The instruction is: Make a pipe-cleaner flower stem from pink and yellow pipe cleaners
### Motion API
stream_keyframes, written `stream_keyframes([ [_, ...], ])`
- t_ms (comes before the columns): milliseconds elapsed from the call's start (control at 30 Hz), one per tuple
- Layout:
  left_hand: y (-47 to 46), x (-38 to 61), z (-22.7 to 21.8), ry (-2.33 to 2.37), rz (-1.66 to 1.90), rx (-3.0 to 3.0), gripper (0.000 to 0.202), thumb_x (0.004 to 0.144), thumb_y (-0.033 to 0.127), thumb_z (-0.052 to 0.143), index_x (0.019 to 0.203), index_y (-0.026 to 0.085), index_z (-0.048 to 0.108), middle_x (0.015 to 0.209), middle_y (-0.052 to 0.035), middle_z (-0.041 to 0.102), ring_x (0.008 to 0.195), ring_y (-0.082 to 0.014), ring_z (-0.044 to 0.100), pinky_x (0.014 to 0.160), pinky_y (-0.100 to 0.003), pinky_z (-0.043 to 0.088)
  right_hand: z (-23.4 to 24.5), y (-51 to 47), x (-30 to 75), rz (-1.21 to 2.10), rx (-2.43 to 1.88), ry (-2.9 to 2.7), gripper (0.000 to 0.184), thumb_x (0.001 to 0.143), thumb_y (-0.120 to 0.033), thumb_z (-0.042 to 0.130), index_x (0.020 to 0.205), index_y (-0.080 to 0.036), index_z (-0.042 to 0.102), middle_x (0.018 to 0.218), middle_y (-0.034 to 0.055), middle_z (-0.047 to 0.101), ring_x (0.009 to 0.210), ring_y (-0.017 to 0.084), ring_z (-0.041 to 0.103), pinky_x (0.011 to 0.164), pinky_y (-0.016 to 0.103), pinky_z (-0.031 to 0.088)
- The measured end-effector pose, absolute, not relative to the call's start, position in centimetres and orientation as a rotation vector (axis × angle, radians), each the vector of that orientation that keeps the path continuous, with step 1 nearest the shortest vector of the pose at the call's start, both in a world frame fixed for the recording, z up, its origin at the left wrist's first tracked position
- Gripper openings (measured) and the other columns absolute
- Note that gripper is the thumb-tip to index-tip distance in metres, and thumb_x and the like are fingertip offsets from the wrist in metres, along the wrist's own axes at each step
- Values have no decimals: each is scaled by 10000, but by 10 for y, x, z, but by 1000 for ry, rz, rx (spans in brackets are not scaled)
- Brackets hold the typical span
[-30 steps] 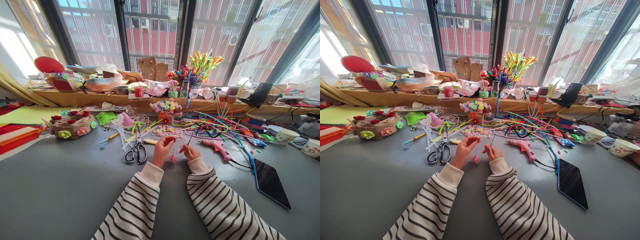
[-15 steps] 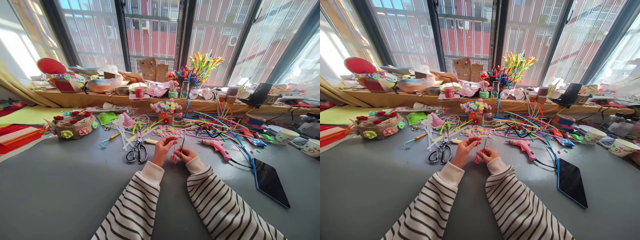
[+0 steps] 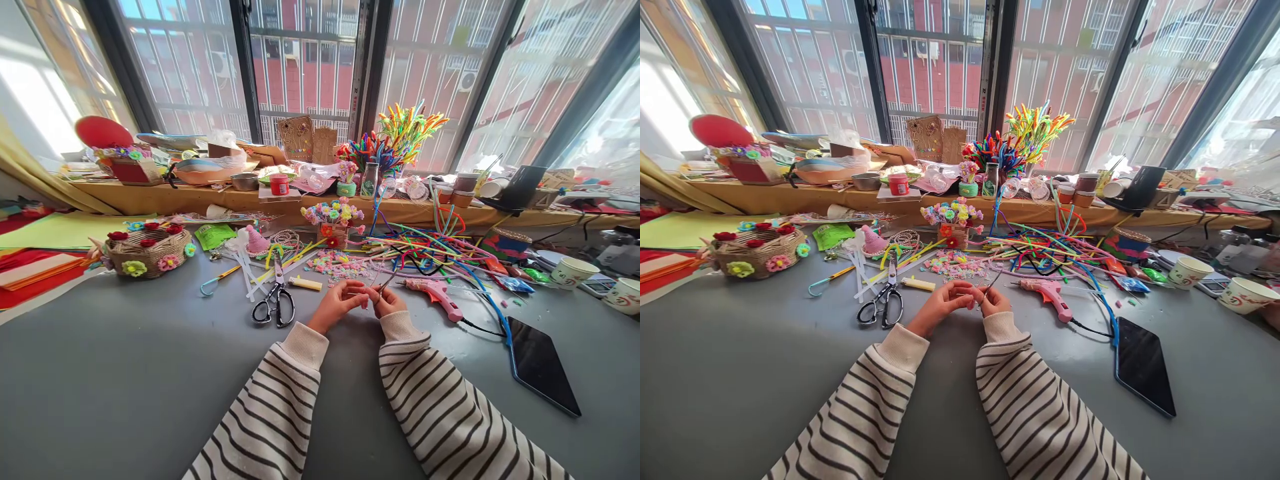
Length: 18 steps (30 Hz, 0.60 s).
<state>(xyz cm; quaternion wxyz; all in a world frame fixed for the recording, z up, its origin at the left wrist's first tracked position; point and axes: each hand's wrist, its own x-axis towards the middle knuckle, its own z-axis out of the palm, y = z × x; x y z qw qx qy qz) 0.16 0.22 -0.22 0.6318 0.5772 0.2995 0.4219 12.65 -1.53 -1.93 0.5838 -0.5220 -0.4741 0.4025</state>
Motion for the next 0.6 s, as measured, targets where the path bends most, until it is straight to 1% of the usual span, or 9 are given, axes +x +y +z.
stream_keyframes([
  [67,2,3,-4,701,895,1340,340,534,246,630,827,118,515,817,-71,575,763,-138,537,747,-301,396,-17,-16,127,963,-1225,-1037,398,485,-524,559,617,-155,486,361,-88,304,312,33,224,319,189,169],
  [200,0,3,-3,730,964,1294,310,515,254,640,763,126,505,777,-40,569,717,-122,538,727,-298,407,-18,-14,126,941,-1224,-1010,419,498,-559,530,624,-162,481,371,-87,288,314,37,227,321,191,170],
  [300,0,2,1,763,1047,1263,307,521,268,635,765,134,505,768,-31,574,699,-116,540,718,-287,410,-22,-13,126,881,-1289,-1067,486,555,-634,405,589,-159,499,375,-72,283,321,50,244,334,200,194],
  [367,0,0,3,800,1086,1272,306,528,277,628,776,137,517,754,-29,576,711,-121,540,723,-279,406,-23,-13,126,820,-1363,-1224,543,591,-662,309,543,-158,508,378,-56,286,344,64,271,361,208,226],
  [500,1,-1,4,797,1167,1269,321,533,276,624,805,146,515,785,-31,564,739,-128,537,723,-273,407,-21,-17,124,702,-1460,-1633,581,645,-644,219,519,-161,515,429,-22,368,430,87,362,452,214,288],
  [600,1,0,4,765,1214,1213,345,525,253,633,816,153,476,759,-14,549,718,-119,541,705,-276,419,-19,-19,122,661,-1486,-1785,585,666,-625,192,522,-159,514,467,-5,428,464,95,402,479,214,302],
])
